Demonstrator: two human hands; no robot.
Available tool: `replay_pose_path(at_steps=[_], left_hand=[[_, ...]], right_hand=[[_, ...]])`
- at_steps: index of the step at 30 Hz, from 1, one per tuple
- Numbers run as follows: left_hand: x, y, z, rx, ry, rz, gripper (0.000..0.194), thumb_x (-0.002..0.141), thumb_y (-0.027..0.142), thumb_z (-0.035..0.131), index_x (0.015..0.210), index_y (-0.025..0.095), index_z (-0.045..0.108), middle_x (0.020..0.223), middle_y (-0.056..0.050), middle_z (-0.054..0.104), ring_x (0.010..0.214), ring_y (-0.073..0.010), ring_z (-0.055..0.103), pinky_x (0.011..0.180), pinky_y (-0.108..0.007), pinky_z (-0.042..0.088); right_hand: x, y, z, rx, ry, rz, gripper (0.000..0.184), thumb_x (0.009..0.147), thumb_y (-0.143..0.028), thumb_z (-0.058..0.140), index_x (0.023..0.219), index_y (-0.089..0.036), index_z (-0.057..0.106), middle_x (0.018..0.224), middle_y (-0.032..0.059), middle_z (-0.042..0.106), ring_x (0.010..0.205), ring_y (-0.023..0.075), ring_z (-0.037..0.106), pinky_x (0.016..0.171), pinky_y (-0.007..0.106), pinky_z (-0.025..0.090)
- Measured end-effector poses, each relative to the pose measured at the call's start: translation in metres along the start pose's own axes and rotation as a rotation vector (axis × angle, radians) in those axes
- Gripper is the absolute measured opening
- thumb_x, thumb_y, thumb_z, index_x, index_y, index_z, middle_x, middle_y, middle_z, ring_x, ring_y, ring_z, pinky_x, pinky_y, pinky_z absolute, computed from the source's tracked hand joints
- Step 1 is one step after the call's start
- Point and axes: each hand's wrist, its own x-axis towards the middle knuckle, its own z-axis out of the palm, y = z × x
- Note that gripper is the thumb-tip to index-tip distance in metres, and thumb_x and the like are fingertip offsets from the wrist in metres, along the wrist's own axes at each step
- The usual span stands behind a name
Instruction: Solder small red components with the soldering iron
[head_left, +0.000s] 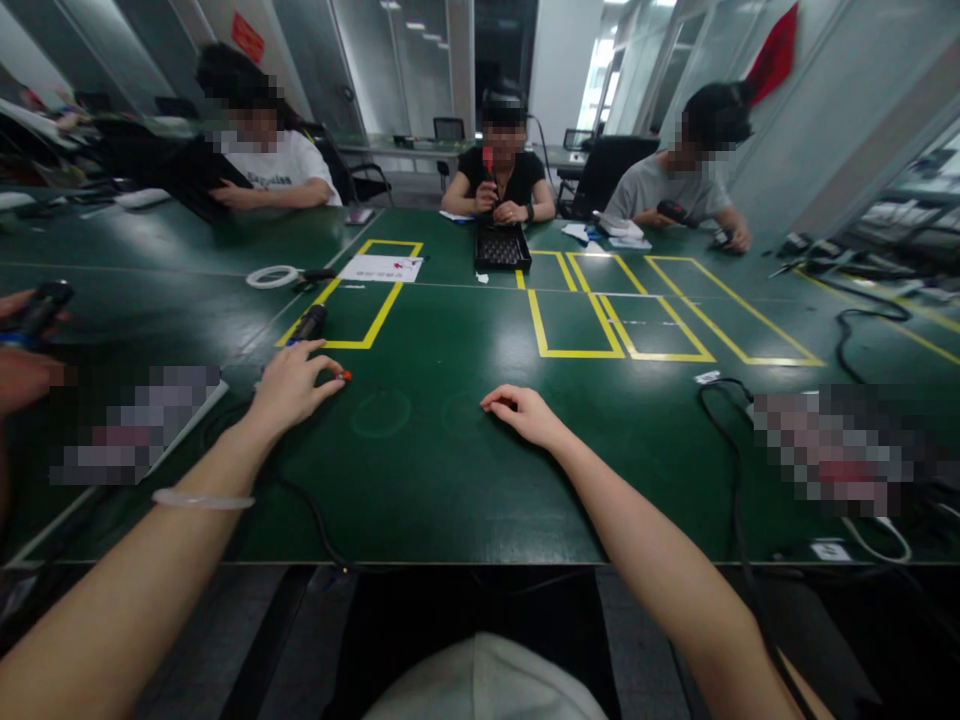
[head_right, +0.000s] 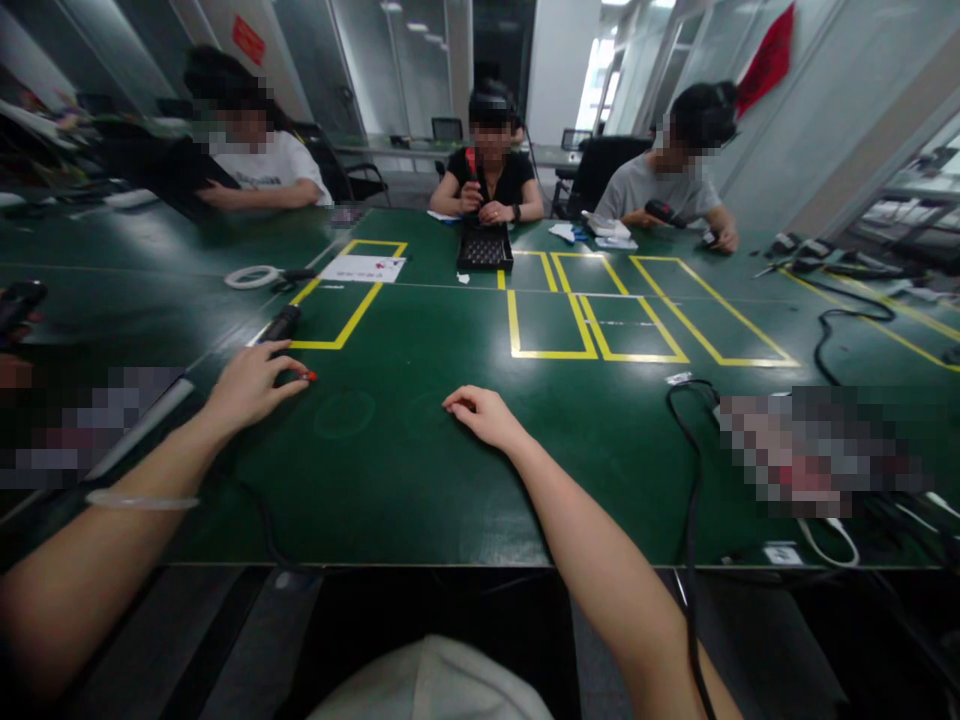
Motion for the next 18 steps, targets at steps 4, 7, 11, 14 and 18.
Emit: replay_pose_path(at_steps=[4, 7, 11, 14, 18], left_hand=[[0.001, 0.082, 0.005, -0.197, -0.075, 0.12, 0.028, 0.083, 0.042, 0.052, 0.101, 0.022, 0.06, 0.104, -0.004, 0.065, 0.095, -0.0221, 0.059, 0.084, -0.033, 0.044], [0.003, 0.14, 0.007, -0.314, -0.092, 0.233, 0.022, 0.084, 0.037, 0.053, 0.098, 0.022, 0.06, 0.096, -0.003, 0.066, 0.089, -0.0193, 0.061, 0.078, -0.03, 0.044], [0.006, 0.186, 0.013, -0.331, -0.029, 0.34, 0.016, 0.085, 0.034, 0.054, 0.094, 0.022, 0.061, 0.092, -0.002, 0.065, 0.087, -0.0193, 0.059, 0.078, -0.03, 0.042], [0.005, 0.199, 0.022, -0.331, 0.006, 0.364, 0.016, 0.085, 0.033, 0.054, 0.096, 0.022, 0.061, 0.091, -0.002, 0.064, 0.088, -0.0201, 0.058, 0.081, -0.033, 0.04], [0.0, 0.201, 0.034, -0.37, 0.009, 0.357, 0.018, 0.086, 0.034, 0.053, 0.096, 0.022, 0.062, 0.092, -0.003, 0.064, 0.09, -0.0206, 0.058, 0.084, -0.034, 0.04]], right_hand=[[0.0, 0.001, 0.0, 0.012, -0.007, -0.003, 0.019, 0.083, -0.015, 0.052, 0.094, -0.015, 0.067, 0.089, 0.0045, 0.07, 0.081, 0.0135, 0.064, 0.078, 0.027, 0.047], [0.0, 0.003, 0.0, 0.042, -0.008, -0.006, 0.018, 0.083, -0.017, 0.053, 0.095, -0.015, 0.066, 0.088, 0.0043, 0.07, 0.081, 0.0136, 0.064, 0.079, 0.027, 0.047], [0.002, 0.006, 0.001, 0.133, 0.023, 0.021, 0.02, 0.085, -0.025, 0.052, 0.099, -0.016, 0.063, 0.087, 0.0037, 0.069, 0.079, 0.0138, 0.063, 0.077, 0.027, 0.048], [0.004, 0.008, 0.0, 0.198, 0.055, 0.032, 0.019, 0.087, -0.032, 0.051, 0.092, -0.016, 0.061, 0.082, 0.0024, 0.067, 0.075, 0.0132, 0.061, 0.075, 0.027, 0.047], [0.006, 0.009, 0.001, 0.282, 0.071, 0.042, 0.018, 0.084, -0.034, 0.055, 0.089, -0.017, 0.058, 0.077, 0.0007, 0.063, 0.072, 0.0129, 0.059, 0.073, 0.027, 0.047]])
